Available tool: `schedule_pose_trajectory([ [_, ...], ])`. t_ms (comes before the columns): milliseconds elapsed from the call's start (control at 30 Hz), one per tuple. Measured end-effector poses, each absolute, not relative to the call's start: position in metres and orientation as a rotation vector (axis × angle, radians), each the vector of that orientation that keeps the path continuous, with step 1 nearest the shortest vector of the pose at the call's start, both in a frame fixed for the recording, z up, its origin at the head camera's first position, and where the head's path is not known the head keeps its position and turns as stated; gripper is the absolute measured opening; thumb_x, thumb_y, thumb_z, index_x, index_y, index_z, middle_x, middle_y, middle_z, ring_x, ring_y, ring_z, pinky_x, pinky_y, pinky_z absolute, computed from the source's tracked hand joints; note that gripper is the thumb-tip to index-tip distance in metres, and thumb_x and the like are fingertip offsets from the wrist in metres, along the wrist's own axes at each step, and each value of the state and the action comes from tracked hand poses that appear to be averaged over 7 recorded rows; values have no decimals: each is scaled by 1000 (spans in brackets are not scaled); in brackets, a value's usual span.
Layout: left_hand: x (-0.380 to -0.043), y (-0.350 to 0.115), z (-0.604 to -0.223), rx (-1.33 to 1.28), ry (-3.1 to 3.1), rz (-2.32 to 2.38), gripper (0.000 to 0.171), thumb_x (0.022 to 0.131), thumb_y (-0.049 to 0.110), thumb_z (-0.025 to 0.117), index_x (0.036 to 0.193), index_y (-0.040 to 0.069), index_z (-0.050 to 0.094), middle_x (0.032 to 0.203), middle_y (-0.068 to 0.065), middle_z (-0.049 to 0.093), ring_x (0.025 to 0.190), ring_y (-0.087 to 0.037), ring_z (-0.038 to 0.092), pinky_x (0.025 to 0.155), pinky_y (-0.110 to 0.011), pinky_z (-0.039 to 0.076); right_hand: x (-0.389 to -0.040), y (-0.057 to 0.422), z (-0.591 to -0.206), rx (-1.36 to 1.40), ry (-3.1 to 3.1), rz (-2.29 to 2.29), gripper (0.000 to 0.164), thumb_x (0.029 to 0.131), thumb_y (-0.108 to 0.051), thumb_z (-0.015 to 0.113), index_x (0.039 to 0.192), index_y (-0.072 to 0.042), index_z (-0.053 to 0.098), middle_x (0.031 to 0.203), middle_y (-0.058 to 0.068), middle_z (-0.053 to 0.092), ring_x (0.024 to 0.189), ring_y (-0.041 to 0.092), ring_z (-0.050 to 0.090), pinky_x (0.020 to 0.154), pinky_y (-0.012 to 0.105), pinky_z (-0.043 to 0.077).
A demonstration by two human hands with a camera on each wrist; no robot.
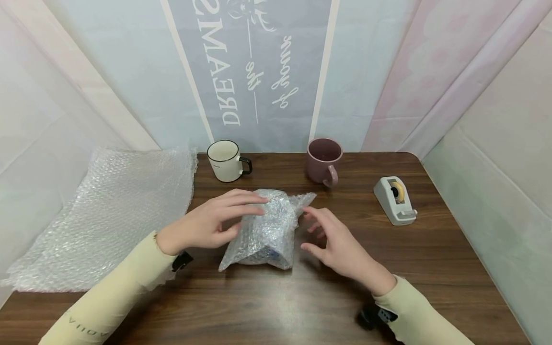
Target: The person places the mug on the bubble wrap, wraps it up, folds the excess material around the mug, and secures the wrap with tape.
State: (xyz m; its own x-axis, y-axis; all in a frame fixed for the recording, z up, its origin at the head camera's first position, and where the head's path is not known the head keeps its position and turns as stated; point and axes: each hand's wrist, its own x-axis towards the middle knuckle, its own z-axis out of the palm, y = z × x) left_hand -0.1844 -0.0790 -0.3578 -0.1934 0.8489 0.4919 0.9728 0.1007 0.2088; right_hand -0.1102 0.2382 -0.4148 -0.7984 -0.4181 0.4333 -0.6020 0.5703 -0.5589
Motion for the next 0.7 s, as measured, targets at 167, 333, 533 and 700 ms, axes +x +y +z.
schedule_pose_trajectory([
  [167, -173, -98, -358, -1776, -2249, -595, 49, 92, 16, 60, 141, 15, 56, 152, -9, 44, 141, -31, 35, 115, -41, 32, -91, 227, -408, 923, -2572, 895, 93, 77, -13, 87, 155, -15, 35, 140, 5, 47, 110, 21, 61, 85, 39, 56],
  [333, -158, -103, -367, -1649, -2348, -458, 54, 95, 36, 64, 146, 21, 52, 157, -7, 37, 141, -34, 36, 102, -46, 48, -76, 216, -406, 918, -2656, 751, 95, 81, -29, 85, 158, -21, 29, 151, 5, 39, 115, 19, 58, 89, 44, 53],
  [533, -145, -99, -375, -1518, -2393, -418, 62, 92, 45, 69, 147, 22, 51, 158, -6, 36, 126, -25, 55, 71, -36, 58, -71, 208, -407, 910, -2698, 768, 91, 83, -29, 83, 158, -25, 30, 153, 9, 34, 102, 16, 64, 82, 37, 56],
  [700, -139, -92, -380, -1467, -2383, -413, 65, 91, 45, 71, 148, 22, 50, 157, -10, 36, 120, -28, 59, 64, -34, 58, -71, 206, -407, 907, -2699, 845, 90, 84, -24, 83, 157, -25, 31, 152, 10, 34, 98, 15, 67, 81, 32, 57],
])
